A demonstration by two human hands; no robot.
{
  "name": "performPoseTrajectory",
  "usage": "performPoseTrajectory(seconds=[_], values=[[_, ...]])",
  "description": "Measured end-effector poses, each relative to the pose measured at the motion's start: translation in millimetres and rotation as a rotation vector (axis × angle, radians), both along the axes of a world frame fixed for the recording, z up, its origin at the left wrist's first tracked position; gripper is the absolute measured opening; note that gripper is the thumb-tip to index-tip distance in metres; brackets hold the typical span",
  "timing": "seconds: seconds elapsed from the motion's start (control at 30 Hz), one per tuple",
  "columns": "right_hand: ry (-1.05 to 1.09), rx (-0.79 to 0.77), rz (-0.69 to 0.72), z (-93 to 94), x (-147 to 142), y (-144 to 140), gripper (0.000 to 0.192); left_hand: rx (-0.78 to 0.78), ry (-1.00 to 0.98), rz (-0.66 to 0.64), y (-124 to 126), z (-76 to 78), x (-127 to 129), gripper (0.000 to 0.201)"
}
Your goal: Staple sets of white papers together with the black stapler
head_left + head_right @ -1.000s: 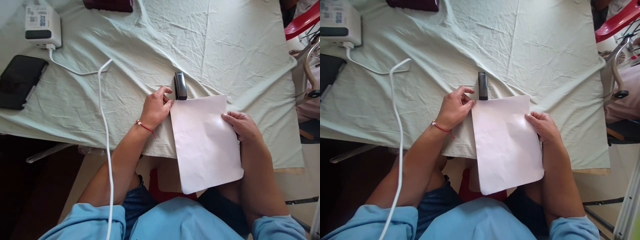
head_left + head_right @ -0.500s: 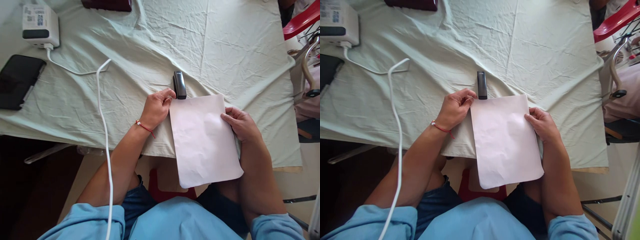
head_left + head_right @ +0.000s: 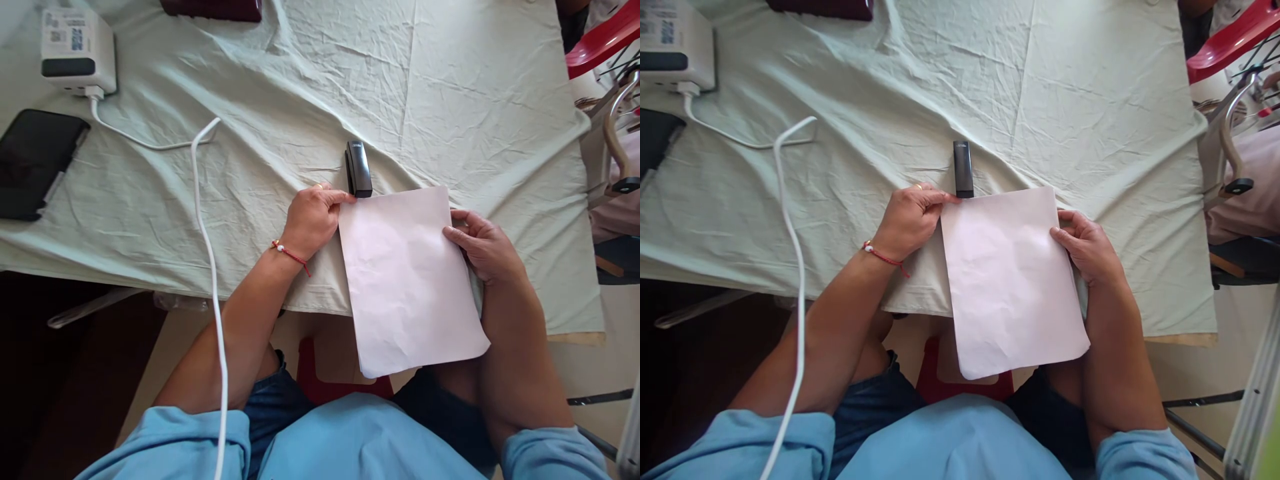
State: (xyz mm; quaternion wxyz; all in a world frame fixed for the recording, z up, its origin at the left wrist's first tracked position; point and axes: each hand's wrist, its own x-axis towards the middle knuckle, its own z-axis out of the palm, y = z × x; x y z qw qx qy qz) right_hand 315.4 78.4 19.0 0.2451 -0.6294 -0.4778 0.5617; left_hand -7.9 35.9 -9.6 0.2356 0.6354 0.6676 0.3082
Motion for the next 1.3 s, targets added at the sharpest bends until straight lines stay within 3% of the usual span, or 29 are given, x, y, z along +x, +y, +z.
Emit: performPoseTrajectory(seconds=[0.27,0.43,0.63,0.97,1.17,1.3], values=[[-0.024,0.025,-0.084,-3.6,6,6,0.044,0.047,-0.101,0.067,-1,0.6,1,0.052],[-0.029,0.015,-0.05,-1.1,11,7,0.047,0.137,-0.131,0.038,-4,3.4,2,0.061],[-0.08,0.024,-0.052,-0.3,17,6,0.049,0.162,-0.069,-0.025,-3,-3.1,-1,0.057],[-0.011,-0.013,-0.122,3.9,14,5,0.049,0.012,0.189,0.039,-8,4.2,6,0.072],[0.007,-0.046,-0.072,12.1,7,-3,0.031,0.078,-0.159,-0.017,-5,0.3,6,0.064],[-0.025,0.014,-0.168,21.2,11,2,0.019,0.093,-0.327,0.046,-6,-0.6,6,0.054]])
